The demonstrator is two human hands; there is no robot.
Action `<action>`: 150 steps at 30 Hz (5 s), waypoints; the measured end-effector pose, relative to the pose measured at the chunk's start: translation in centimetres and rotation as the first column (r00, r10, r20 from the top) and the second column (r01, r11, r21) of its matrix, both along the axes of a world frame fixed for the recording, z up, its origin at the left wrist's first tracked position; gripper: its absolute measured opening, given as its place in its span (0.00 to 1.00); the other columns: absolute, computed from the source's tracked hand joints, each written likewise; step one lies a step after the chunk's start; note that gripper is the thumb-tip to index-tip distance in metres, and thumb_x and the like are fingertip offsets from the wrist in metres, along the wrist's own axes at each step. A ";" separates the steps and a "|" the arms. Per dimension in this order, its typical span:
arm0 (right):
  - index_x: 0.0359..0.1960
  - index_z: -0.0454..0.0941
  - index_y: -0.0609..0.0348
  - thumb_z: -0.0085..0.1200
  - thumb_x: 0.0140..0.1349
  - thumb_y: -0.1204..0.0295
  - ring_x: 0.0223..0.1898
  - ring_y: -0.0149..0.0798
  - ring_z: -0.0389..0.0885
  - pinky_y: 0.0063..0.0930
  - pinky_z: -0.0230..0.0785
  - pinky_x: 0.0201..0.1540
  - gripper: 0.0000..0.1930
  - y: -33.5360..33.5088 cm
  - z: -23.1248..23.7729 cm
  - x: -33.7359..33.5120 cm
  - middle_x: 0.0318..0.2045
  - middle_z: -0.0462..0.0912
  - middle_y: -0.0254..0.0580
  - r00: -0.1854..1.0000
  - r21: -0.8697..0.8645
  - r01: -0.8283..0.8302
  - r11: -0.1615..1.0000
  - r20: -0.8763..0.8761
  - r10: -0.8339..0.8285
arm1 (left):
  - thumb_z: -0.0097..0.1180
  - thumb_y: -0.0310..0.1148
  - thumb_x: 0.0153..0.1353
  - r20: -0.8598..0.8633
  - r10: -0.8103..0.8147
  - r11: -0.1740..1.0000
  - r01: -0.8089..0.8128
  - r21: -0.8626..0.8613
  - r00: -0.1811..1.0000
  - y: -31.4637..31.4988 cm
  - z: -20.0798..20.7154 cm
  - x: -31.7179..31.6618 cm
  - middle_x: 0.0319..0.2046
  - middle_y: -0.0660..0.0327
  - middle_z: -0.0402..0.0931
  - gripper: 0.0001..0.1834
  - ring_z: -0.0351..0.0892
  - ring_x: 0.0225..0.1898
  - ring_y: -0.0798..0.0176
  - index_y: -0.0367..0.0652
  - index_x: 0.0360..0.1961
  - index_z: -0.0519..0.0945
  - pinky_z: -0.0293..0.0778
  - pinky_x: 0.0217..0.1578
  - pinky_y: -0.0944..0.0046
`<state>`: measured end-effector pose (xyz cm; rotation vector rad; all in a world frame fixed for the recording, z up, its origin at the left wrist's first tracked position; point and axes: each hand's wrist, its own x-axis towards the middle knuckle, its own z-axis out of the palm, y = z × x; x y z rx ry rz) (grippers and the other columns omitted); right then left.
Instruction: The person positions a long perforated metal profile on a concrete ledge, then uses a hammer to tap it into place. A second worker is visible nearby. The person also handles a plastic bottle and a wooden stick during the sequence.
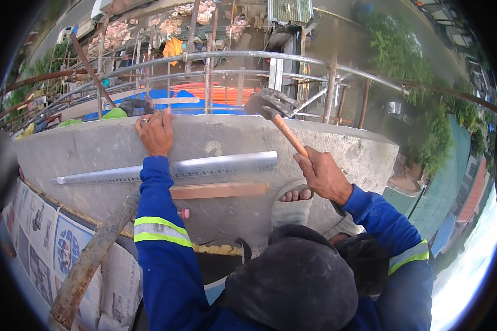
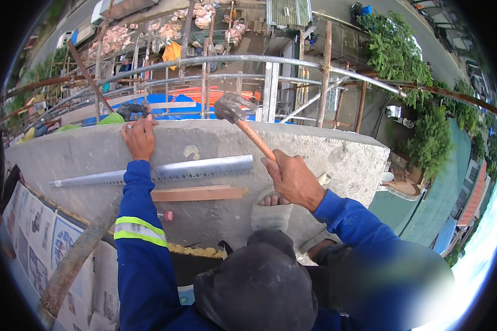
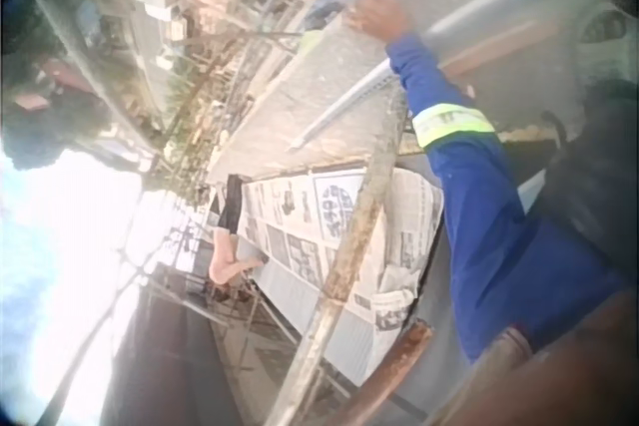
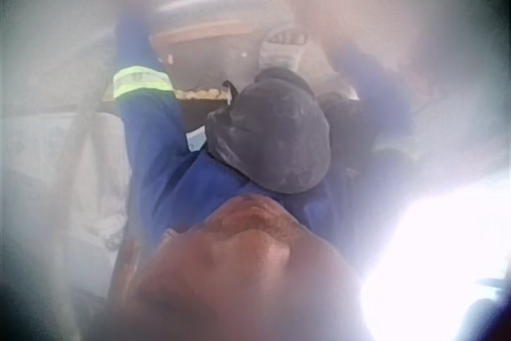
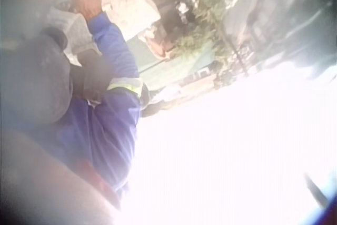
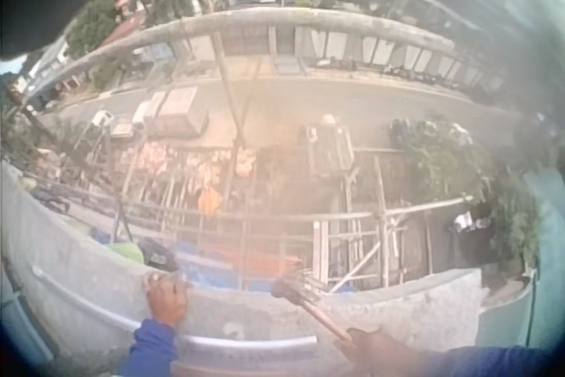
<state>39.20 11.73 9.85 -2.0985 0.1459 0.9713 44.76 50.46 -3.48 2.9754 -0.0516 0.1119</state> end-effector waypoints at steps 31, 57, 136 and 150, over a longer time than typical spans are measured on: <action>0.31 0.72 0.71 0.46 0.68 0.63 0.23 0.66 0.78 0.54 0.70 0.29 0.18 -0.5 -0.8 -2.5 0.17 0.76 0.64 0.997 0.005 -0.036 0.999 0.068 0.035 | 0.45 0.44 0.69 -0.042 0.016 0.999 -0.014 0.037 0.999 0.5 -0.4 0.1 0.30 0.67 0.83 0.20 0.76 0.39 0.59 0.53 0.27 0.87 0.57 0.57 0.54; 0.37 0.66 0.64 0.47 0.66 0.66 0.21 0.66 0.75 0.58 0.66 0.27 0.12 -20.1 5.9 -15.9 0.16 0.75 0.60 0.968 -0.405 -0.208 0.891 -0.218 0.127 | 0.47 0.36 0.66 -0.183 -0.894 0.393 0.520 -0.759 0.408 -41.9 1.9 -3.4 0.51 0.50 0.76 0.21 0.77 0.49 0.44 0.39 0.58 0.71 0.73 0.49 0.49; 0.35 0.68 0.71 0.47 0.67 0.68 0.25 0.68 0.77 0.56 0.67 0.29 0.13 14.0 -2.9 7.3 0.21 0.76 0.69 0.927 0.000 -0.325 0.946 0.199 0.319 | 0.48 0.41 0.66 0.189 0.321 0.939 -0.338 0.065 0.928 11.0 -1.6 -0.1 0.46 0.60 0.78 0.15 0.65 0.60 0.51 0.41 0.37 0.82 0.51 0.62 0.46; 0.35 0.70 0.70 0.47 0.67 0.66 0.25 0.66 0.77 0.54 0.66 0.30 0.14 12.6 -3.3 6.9 0.21 0.77 0.65 0.912 -0.050 -0.387 0.921 0.126 0.390 | 0.48 0.41 0.66 0.194 0.332 0.930 -0.355 0.096 0.923 11.0 -1.7 -0.1 0.46 0.59 0.77 0.15 0.66 0.60 0.52 0.42 0.37 0.82 0.51 0.62 0.46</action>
